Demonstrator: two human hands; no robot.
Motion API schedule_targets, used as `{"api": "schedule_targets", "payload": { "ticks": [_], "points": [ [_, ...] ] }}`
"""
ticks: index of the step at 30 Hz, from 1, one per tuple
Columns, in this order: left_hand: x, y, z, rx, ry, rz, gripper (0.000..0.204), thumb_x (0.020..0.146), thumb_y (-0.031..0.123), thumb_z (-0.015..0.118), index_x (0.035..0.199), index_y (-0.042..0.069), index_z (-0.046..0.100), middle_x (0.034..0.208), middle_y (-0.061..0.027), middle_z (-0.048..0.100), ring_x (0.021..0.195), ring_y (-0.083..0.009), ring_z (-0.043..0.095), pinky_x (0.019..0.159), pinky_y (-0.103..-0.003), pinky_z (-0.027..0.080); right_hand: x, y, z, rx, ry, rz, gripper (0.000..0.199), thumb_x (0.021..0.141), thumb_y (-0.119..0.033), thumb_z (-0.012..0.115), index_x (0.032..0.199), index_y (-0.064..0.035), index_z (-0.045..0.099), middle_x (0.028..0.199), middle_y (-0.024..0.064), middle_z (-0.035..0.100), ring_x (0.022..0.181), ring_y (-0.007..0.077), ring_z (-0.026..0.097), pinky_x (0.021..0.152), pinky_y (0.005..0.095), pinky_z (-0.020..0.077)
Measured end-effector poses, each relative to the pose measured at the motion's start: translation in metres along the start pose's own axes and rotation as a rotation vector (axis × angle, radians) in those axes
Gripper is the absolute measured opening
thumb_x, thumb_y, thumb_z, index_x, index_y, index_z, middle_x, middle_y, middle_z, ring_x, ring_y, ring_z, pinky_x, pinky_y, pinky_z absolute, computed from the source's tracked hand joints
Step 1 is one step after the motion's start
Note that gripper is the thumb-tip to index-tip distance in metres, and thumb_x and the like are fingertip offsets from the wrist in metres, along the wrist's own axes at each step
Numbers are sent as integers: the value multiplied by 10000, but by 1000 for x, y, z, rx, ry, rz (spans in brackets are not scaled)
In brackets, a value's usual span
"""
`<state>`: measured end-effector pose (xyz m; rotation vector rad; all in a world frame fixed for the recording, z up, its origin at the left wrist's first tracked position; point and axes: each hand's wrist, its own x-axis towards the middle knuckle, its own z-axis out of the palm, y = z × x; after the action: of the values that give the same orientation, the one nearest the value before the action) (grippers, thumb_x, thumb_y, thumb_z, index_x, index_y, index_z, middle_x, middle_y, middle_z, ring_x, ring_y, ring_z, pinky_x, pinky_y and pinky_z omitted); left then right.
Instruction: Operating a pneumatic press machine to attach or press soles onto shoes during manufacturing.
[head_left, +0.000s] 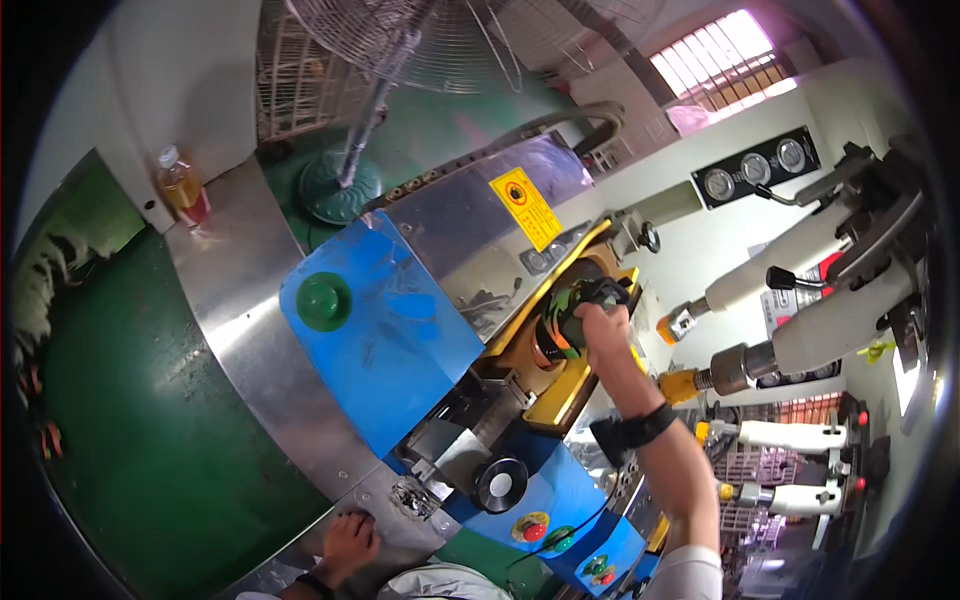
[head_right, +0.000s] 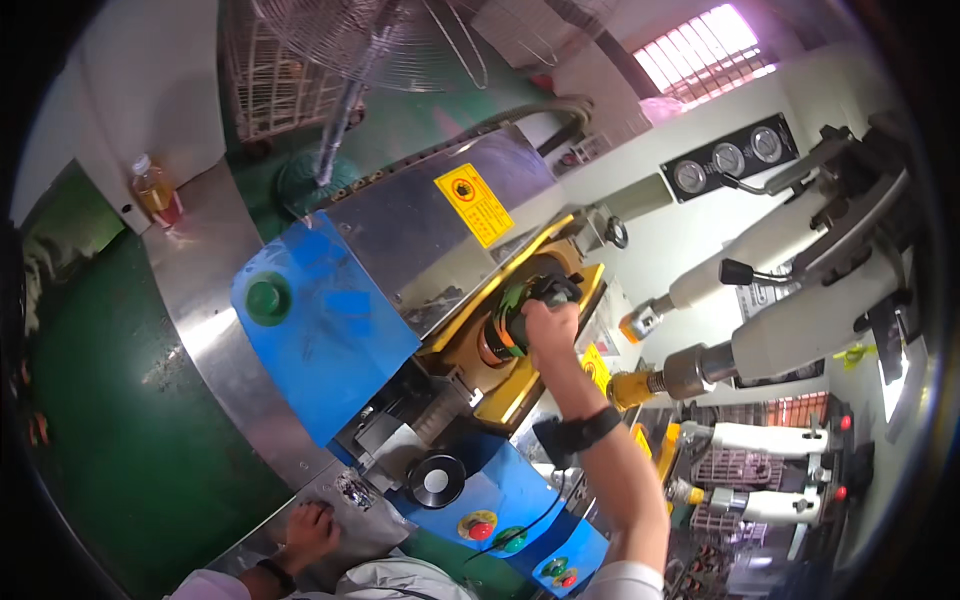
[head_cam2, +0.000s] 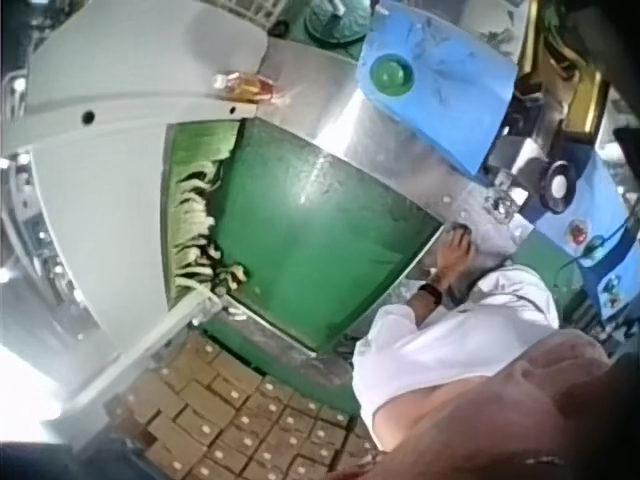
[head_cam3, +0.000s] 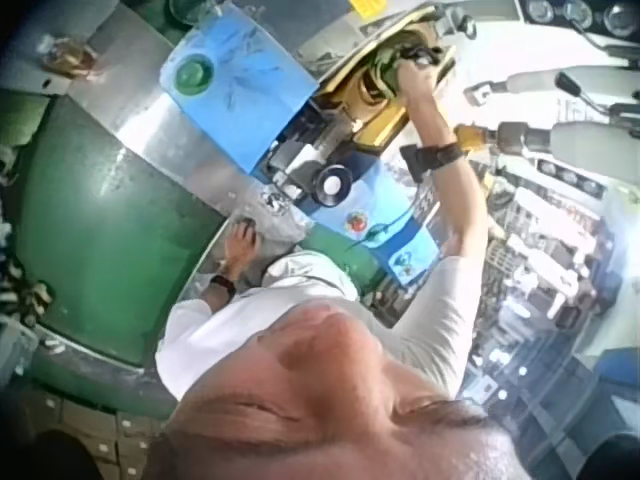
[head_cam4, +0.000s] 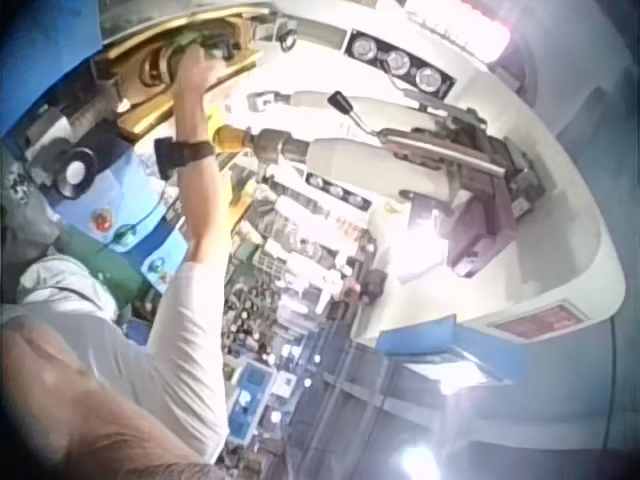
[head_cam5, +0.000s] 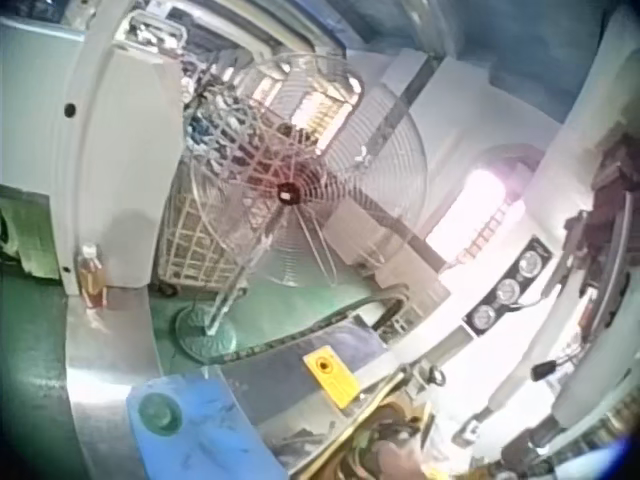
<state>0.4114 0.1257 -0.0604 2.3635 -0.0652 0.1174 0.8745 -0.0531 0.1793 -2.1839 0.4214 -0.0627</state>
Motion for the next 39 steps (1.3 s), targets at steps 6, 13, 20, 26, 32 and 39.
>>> {"api": "schedule_targets", "payload": {
  "ticks": [6, 13, 20, 26, 32, 39],
  "points": [
    [0, -5, 7, 14, -6, -27, 235, 713, 195, 635, 910, 72, 598, 923, -112, 565, 850, -303, 569, 745, -443, 463, -4, 1, 25, -74, 148, 27, 373, 670, -44, 655, 1018, 43, 554, 883, 133, 612, 772, 264, 619, 709, 360, 512],
    [15, 25, 22, 60, -37, 8, 208, 694, 114, 626, 890, 51, 598, 929, -131, 578, 794, -327, 574, 694, -440, 481, 37, 17, -9, -208, 276, -111, 379, 711, -258, 680, 912, 60, 636, 827, 148, 669, 790, 296, 671, 642, 390, 533],
    [-2, -5, -3, -15, 106, -45, 210, 688, 110, 640, 882, 46, 595, 876, -137, 571, 813, -355, 574, 708, -459, 472, -126, 11, -54, -520, -33, -859, 673, 820, -291, 667, 1286, 116, 403, 1267, 309, 516, 1142, 445, 528, 921, 459, 469],
    [5, 43, 3, -238, 206, -336, 150, 764, 23, 615, 912, 28, 594, 856, -136, 579, 702, -308, 593, 629, -398, 494, -292, 159, -189, -813, -231, -746, 803, 789, -252, 711, 1391, 97, 308, 1438, 344, 313, 1346, 469, 326, 1085, 597, 256],
    [-74, 59, 23, -291, 119, -325, 181, 850, 137, 601, 996, 39, 645, 799, -114, 669, 701, -219, 652, 656, -340, 524, -357, 152, -195, -199, -59, -767, 553, 816, -107, 668, 1294, 72, 454, 1254, 280, 520, 1081, 439, 538, 951, 457, 433],
    [-163, 168, 20, -181, -35, -665, 381, 880, 253, 588, 1206, 57, 606, 1013, -253, 663, 998, -333, 643, 859, -377, 505, -436, 315, -173, 306, -667, -334, 514, 848, -250, 700, 1290, -33, 549, 1168, 214, 640, 1112, 312, 616, 970, 375, 469]
  ]
}}
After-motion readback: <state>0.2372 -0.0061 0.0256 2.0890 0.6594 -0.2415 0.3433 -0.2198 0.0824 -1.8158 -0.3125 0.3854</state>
